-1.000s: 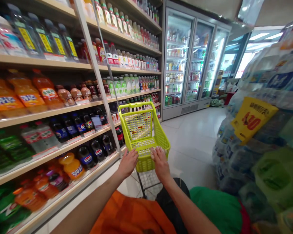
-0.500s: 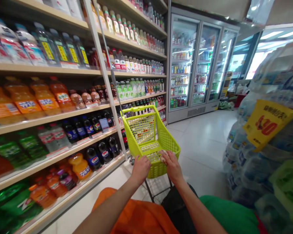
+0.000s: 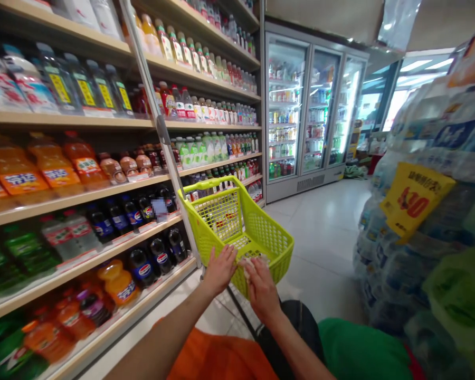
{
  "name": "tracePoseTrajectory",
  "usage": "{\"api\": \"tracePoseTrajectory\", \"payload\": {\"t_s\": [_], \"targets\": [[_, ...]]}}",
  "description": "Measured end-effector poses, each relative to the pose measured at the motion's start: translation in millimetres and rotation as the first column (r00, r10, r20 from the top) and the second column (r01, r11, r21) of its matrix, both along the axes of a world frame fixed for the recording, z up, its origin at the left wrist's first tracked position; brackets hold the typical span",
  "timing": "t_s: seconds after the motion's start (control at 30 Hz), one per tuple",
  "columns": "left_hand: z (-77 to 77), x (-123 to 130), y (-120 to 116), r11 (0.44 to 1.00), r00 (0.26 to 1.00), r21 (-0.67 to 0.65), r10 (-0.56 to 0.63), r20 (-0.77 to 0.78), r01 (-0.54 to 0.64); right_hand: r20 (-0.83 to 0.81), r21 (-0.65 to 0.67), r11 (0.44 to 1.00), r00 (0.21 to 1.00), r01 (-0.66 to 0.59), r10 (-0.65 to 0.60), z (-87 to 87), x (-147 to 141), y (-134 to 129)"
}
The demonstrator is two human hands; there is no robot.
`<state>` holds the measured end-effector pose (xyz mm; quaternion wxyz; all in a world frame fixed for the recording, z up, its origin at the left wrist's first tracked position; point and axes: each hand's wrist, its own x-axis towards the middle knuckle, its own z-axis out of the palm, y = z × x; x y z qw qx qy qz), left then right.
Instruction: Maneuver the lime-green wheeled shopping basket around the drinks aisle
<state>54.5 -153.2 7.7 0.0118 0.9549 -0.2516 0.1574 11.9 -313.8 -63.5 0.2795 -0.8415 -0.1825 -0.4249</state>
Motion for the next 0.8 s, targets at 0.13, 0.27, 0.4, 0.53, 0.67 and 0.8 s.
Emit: {"api": "tracePoseTrajectory", "payload": {"t_s": [0.13, 0.27, 0.4, 0.53, 0.67, 0.8], "targets": [[3.9, 5, 3, 0.999, 0.999, 0.005, 0.031, 0.017, -0.031, 0.028, -0.002, 1.000, 0.999, 0.027, -0.027, -1.0, -4, 15], [10.4, 5, 9, 0.999, 0.999, 0.032, -0.002, 0.040, 0.001, 0.068, -0.001, 1.000, 0.998, 0.005, -0.005, -0.3, -1, 12], [17.4, -3, 3, 0.999, 0.999, 0.043, -0.032, 0.030, 0.030, 0.067, -0.018, 1.000, 0.998, -0.019, 0.020, 0.0, -5, 3], [16.6, -14, -16, 1.000, 1.000, 0.001, 0.018, -0.015, -0.018, 0.065, -0.028, 1.000, 0.998, 0.002, 0.000, -5.3, -11, -16], [6.8, -25, -36, 0.999, 1.000, -0.043, -0.017, 0.005, 0.018, 0.046, -0.010, 0.999, 0.998, 0.030, -0.030, -11.6, -16, -44], [5.5, -27, -47, 0.989, 0.991, -0.048, -0.136, 0.007, 0.136, 0.030, -0.003, 0.999, 0.999, 0.032, -0.032, -13.1, -17, -72]]}}
